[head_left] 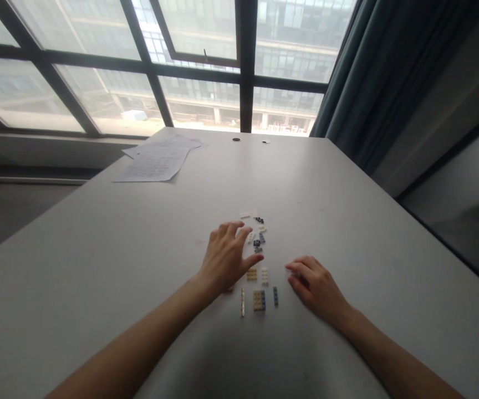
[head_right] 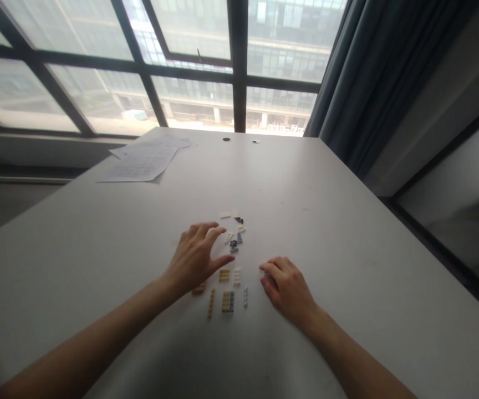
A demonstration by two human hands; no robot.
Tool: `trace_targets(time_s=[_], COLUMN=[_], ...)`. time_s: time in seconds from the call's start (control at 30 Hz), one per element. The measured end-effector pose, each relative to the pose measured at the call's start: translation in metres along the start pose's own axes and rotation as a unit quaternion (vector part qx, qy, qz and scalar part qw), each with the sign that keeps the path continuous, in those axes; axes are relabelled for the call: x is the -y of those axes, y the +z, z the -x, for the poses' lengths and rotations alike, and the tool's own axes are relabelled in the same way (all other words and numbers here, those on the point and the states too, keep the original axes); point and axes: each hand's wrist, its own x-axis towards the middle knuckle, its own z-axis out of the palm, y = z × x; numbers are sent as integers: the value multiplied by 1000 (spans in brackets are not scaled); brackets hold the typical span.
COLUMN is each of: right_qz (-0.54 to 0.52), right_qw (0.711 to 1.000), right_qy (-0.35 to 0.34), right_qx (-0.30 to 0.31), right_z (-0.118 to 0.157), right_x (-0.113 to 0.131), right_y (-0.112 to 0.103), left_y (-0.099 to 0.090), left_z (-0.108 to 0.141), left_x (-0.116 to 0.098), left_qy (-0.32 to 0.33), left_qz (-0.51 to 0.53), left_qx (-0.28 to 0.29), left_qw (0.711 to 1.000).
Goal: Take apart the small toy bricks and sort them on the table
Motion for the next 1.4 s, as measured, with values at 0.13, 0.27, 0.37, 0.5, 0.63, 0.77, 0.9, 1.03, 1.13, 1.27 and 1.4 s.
trace_targets(time_s=[0.13,0.27,0.37,0.5,0.63,0.77,0.9,1.03,1.13,1.27,1.4], right_qz=[-9,-13,-15,-16,-11,-9,-19,-30,-43,-135,-242], right_qw=[1000,1000,1000,1000,1000,1000,1000,999,997,989,970], right_qy=[-3,-2,-1,-2,-7,-9,1,6,7,7,15], right_qx=[3,4,5,1,-3,-6,1,-28,-71,-66,-9], right_z=[0,-1,-1,-1,-1,-1,-1,0,-1,-9,-21], right_x=[-1,-1,-1,-2,-2,-2,-2,-3,3,26,54], right_y=[0,-1,-1,-1,0,0,0,0,-4,-10,-4], left_y=[20,30,31,33,36,36,28,8,-8,-20,-21], left_z=[-25,-35,-38,-43,-47,-48,-45,-24,4,34,47], left_x=[-7,-9,-11,-15,-17,-19,-21,-22,-22,-23,-27], left_qy=[-35,-47,-43,-48,-47,-36,-24,15,52,74,84], left_qz=[-29,-57,-68,-68,-64,-54,-25,63,103,119,117], left_qx=[51,85,86,86,85,80,54,-26,-53,-87,-104], left_qw=[998,994,993,993,993,995,998,998,992,986,984])
